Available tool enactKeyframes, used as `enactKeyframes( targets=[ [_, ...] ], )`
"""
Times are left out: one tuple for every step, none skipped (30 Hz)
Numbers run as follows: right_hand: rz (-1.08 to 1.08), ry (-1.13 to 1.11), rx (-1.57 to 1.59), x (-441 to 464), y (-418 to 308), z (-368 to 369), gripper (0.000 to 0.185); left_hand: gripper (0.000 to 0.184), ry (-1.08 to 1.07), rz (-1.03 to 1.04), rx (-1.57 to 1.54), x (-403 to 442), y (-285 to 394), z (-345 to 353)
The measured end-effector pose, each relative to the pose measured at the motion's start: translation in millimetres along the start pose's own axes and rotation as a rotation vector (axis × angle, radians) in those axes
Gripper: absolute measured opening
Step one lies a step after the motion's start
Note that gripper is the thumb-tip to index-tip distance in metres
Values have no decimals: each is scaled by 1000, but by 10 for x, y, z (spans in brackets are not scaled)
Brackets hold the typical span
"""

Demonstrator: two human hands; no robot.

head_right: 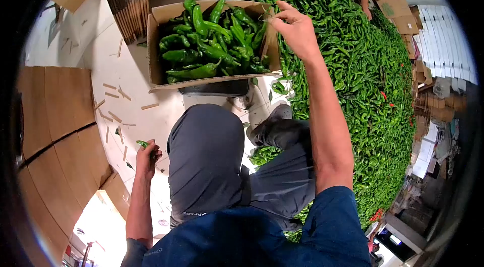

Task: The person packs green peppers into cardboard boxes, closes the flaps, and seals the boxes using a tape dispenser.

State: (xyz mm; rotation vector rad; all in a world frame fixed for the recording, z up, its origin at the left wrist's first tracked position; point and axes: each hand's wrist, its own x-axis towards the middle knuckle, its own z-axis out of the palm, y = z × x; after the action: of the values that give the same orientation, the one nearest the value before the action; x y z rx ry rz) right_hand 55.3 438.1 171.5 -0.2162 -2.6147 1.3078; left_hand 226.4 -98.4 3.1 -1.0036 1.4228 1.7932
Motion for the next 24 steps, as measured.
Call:
enactKeyframes(
  targets=[
    [61,-27,116,-22,-127,-70,16,34,-1,3,11,6,27,30],
    [119,-55,232,-52,-217,-119,16,32,-9,9,15,19,49,46],
    [108,12,230,-77,-247,-138,14,31,-15,17,18,33,72,62],
    [134,-5,295,-96,-246,-176,14,29,-21,24,19,42,88,82],
    [162,-24,361,-111,-232,-218,14,30,-30,37,21,44,113,101],
    [190,-45,427,-128,-269,-240,13,30,-37,49,23,19,174,134],
    [195,-48,492,-168,-315,-244,15,31,-43,61,24,0,227,167],
    [205,-54,506,-203,-348,-261,16,33,-47,89,37,1,260,199],
    [214,-61,520,-241,-391,-265,17,36,-49,117,50,-9,301,243],
    [223,-70,537,-293,-443,-261,18,38,-48,146,62,-42,338,277],
    [224,-72,585,-342,-505,-233,23,39,-46,238,158,-93,380,297],
    [226,-93,534,-396,-721,-182,22,41,-73,341,193,-228,476,400],
    [230,-114,481,-475,-1020,-114,21,43,-99,442,229,-424,588,553],
    [230,-132,428,-580,-1239,-20,20,45,-128,544,265,-631,706,721],
    [212,-230,468,-693,-1358,95,21,52,-185,613,274,-866,833,900],
    [192,-328,507,-813,-1485,222,22,59,-243,682,283,-1095,942,1070],
    [91,-392,397,-962,-1671,382,21,64,-328,701,218,-1282,1017,1206],
    [-11,-452,286,-1089,-1851,545,21,69,-415,720,154,-1428,1072,1314],
    [-316,-455,119,-1174,-1929,697,22,70,-518,698,42,-1515,1102,1388],
    [-618,-447,-53,-1256,-1996,834,23,68,-580,664,-26,-1544,1109,1391],
    [-610,-484,-60,-1358,-2125,938,23,67,-641,627,-94,-1574,1107,1381],
    [-602,-520,-68,-1440,-2232,1020,23,66,-702,588,-162,-1598,1101,1363],
    [-664,-592,-235,-1491,-2257,1092,36,57,-677,506,-210,-1598,1081,1314],
    [-706,-561,-299,-1561,-2276,1139,39,55,-599,475,-249,-1577,1061,1261]
  ],
)
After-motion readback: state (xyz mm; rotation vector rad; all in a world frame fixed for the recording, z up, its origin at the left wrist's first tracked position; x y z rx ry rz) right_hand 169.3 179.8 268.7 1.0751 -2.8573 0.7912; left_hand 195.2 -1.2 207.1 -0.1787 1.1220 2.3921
